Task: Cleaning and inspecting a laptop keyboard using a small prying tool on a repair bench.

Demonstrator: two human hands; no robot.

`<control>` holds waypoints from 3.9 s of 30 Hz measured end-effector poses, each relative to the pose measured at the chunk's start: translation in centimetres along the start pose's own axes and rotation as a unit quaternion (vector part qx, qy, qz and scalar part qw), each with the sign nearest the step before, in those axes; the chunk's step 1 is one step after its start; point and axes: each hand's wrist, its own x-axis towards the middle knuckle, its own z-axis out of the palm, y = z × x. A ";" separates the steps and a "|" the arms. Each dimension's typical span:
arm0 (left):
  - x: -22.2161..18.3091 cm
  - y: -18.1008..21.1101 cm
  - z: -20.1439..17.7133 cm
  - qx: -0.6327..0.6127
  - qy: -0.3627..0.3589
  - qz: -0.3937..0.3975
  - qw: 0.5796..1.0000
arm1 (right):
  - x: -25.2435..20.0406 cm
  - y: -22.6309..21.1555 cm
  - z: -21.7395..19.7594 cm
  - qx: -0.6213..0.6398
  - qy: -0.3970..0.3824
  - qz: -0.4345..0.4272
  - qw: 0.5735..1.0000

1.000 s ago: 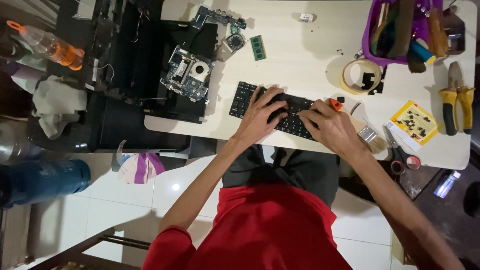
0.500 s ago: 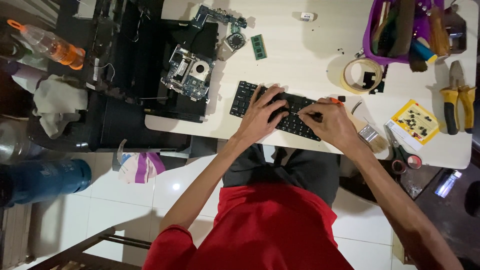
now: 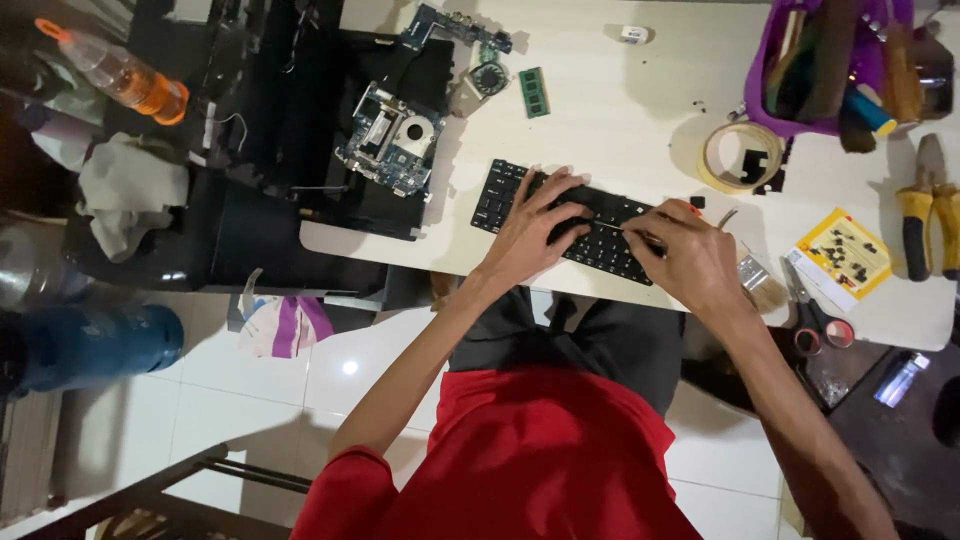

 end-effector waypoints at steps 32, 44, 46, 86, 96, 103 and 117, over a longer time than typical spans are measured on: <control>0.0 -0.5 0.4 -0.014 0.014 -0.012 1.000 | 4.6 -0.5 -1.9 -0.073 -0.085 -0.066 0.992; 0.0 -0.3 -0.2 -0.049 0.013 -0.015 0.999 | 7.3 -0.3 -3.2 0.044 -0.192 -0.063 0.978; 0.0 -0.2 -0.2 -0.053 0.014 -0.017 0.998 | 7.9 -0.2 -3.4 0.070 -0.210 -0.055 0.974; 0.1 -1.0 0.5 -0.045 -0.031 -0.035 0.998 | 13.9 -0.9 -1.8 -0.012 -0.345 -0.072 0.936; -0.1 -1.1 0.3 -0.052 -0.029 -0.016 0.998 | 14.5 1.0 0.4 0.053 -0.369 -0.087 0.924; 0.2 -0.8 0.2 -0.032 -0.017 -0.006 0.999 | 14.7 1.3 0.6 0.064 -0.344 -0.128 0.928; 0.9 0.5 -1.3 -0.055 -0.025 -0.021 0.998 | 13.5 1.8 0.2 0.112 -0.295 -0.145 0.938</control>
